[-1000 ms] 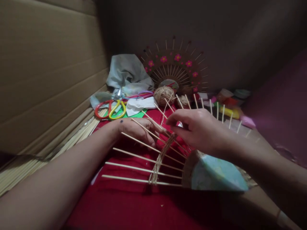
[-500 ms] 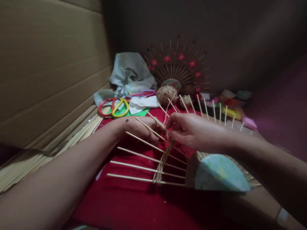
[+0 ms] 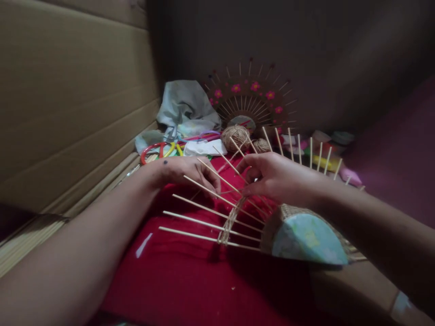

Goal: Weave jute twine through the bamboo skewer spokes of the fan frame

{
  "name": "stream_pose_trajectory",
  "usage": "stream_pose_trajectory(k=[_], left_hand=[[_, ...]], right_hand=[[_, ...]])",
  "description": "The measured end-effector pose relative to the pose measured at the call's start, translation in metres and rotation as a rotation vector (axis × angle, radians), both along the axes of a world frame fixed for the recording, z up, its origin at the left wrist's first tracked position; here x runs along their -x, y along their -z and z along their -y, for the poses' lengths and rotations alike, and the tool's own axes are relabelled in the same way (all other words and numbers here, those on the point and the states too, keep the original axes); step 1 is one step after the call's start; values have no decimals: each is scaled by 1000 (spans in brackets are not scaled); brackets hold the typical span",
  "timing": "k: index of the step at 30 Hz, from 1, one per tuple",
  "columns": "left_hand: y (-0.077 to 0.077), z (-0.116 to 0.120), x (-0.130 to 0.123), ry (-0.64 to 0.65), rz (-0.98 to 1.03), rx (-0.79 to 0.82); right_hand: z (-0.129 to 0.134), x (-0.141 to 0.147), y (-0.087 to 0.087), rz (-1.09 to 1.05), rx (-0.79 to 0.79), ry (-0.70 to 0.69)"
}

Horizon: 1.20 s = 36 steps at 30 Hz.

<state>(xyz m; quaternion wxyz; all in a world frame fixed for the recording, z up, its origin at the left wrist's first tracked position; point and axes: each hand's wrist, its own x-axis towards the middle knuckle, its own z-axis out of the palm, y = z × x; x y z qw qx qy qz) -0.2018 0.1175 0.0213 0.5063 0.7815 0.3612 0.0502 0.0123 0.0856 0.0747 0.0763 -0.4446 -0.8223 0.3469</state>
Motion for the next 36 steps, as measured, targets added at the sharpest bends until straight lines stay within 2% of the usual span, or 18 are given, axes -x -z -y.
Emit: stream_pose_trajectory(k=[3, 8, 13, 18, 26, 31, 36], left_hand=[[-9, -3, 14, 6, -45, -71], [-21, 4, 33, -168, -2, -71], [-24, 7, 46, -297, 14, -55], [-24, 6, 44, -399, 53, -75], [-29, 7, 37, -438, 32, -162], [-30, 7, 36, -421, 80, -227], [-30, 10, 36, -401, 144, -111]], right_hand=[[-1, 0, -1, -20, 19, 16], [-2, 0, 0, -57, 61, 79], [-10, -1, 5, -70, 35, 132], [-21, -4, 11, -101, 75, 152], [-26, -5, 15, -95, 98, 130], [-27, -8, 15, -74, 46, 138], [-32, -10, 18, -75, 14, 155]])
